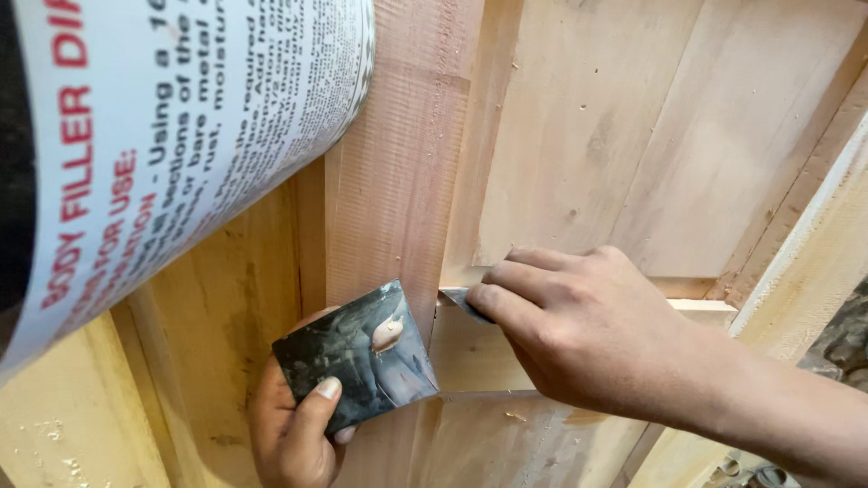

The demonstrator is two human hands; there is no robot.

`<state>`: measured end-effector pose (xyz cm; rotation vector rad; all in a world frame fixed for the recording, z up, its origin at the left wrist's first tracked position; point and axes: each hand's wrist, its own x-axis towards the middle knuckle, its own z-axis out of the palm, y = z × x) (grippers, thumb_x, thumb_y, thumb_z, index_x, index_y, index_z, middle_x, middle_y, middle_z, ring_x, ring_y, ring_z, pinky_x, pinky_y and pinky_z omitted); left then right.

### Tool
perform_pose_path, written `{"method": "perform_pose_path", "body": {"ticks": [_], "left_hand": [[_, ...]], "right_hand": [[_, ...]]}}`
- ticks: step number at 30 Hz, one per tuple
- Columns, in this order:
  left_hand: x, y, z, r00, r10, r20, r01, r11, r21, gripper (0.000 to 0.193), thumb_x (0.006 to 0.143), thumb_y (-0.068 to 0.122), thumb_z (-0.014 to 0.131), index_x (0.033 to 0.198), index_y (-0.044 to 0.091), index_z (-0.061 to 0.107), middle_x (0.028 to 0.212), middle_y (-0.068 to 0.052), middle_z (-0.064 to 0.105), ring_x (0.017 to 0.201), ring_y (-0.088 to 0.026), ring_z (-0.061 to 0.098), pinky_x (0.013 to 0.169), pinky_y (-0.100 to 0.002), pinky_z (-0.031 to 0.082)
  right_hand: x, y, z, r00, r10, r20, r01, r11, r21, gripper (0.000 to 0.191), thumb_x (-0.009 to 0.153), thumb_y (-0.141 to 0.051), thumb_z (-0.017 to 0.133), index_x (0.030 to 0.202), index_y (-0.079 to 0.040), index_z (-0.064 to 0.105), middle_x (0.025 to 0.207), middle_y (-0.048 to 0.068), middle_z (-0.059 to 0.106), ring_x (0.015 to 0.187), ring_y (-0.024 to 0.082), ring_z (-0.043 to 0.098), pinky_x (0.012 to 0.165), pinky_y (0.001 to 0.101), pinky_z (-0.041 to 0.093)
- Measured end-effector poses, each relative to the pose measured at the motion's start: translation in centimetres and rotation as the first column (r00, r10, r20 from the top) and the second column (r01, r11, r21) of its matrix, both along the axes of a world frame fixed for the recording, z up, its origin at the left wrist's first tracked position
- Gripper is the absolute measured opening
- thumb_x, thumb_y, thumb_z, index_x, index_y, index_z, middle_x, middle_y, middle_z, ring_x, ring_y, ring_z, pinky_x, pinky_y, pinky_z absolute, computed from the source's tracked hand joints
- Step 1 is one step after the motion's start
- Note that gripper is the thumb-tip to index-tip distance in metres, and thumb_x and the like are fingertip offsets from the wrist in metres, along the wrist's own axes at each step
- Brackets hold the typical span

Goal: The person applies wood filler to a paneled wooden door resting on sawhorses. They scoop filler from a can with a spreader, press it into gaps and seams on the door frame, and move along the door treating multiple joints, at one point repositioning the can on the door.

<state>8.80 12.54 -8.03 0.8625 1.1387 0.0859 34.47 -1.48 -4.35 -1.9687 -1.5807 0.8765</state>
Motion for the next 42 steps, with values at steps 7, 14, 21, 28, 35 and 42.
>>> {"method": "perform_pose_path", "body": {"ticks": [7,14,21,28,35,42], "left_hand": [[0.3,-0.1,0.1,0.999,-0.025,-0.024,0.025,1.0,-0.003,0.053,0.083,0.007,0.052,0.134,-0.007,0.057,0.088,-0.013,0.072,0.051,-0.009,0.049,0.041,-0.024,0.039],[1.1,0.3,0.6,0.999,-0.043,-0.008,0.043,0.997,-0.063,0.051,0.085,0.005,0.052,0.135,-0.004,0.057,0.09,-0.008,0.07,0.054,-0.007,0.05,0.043,-0.023,0.04],[2.6,1.6,1.2,0.971,-0.228,0.069,0.238,0.94,-0.244,0.046,0.088,0.004,0.052,0.133,-0.002,0.06,0.077,-0.002,0.064,0.05,-0.004,0.046,0.042,-0.021,0.037],[3.7,2.2,1.3,0.961,-0.238,0.143,0.275,0.889,-0.366,0.042,0.087,0.003,0.051,0.128,-0.004,0.061,0.073,-0.002,0.061,0.047,-0.004,0.044,0.039,-0.022,0.035],[3.0,1.7,1.1,1.0,-0.014,0.027,0.02,0.971,-0.237,0.035,0.086,0.004,0.055,0.118,-0.009,0.056,0.076,-0.004,0.062,0.049,-0.007,0.048,0.037,-0.024,0.038],[1.0,-0.1,0.5,0.99,0.131,0.049,-0.137,0.976,0.167,0.05,0.084,0.006,0.051,0.132,-0.008,0.056,0.087,-0.011,0.067,0.049,-0.008,0.048,0.041,-0.022,0.039]], "right_hand": [[0.3,0.8,-0.1,0.997,0.033,-0.064,-0.035,0.999,-0.025,0.018,0.072,-0.002,0.069,0.09,-0.003,0.07,0.074,0.009,0.066,0.07,0.03,0.065,0.05,0.0433,0.052],[2.6,-0.2,1.8,0.986,0.086,-0.141,-0.102,0.989,-0.11,0.012,0.094,-0.012,0.073,0.103,-0.005,0.074,0.086,0.006,0.074,0.077,0.02,0.072,0.057,0.0374,0.056],[2.0,-0.2,3.7,0.97,0.224,-0.098,-0.193,0.946,0.259,0.035,0.08,-0.014,0.07,0.11,0.004,0.069,0.102,0.015,0.072,0.093,0.031,0.072,0.071,0.0417,0.06],[1.9,0.4,4.4,0.939,0.344,-0.015,-0.333,0.917,0.221,0.034,0.085,-0.019,0.067,0.111,0.003,0.07,0.108,0.014,0.074,0.1,0.03,0.071,0.08,0.0411,0.06],[2.1,-0.1,4.5,0.933,0.345,-0.102,-0.308,0.913,0.268,0.03,0.087,-0.016,0.068,0.111,0.002,0.069,0.102,0.011,0.073,0.098,0.027,0.071,0.076,0.0391,0.06],[2.3,0.1,3.0,1.0,0.011,0.006,-0.01,1.0,-0.029,0.022,0.081,-0.002,0.069,0.102,-0.001,0.074,0.088,0.011,0.074,0.078,0.028,0.071,0.05,0.0382,0.053]]}}
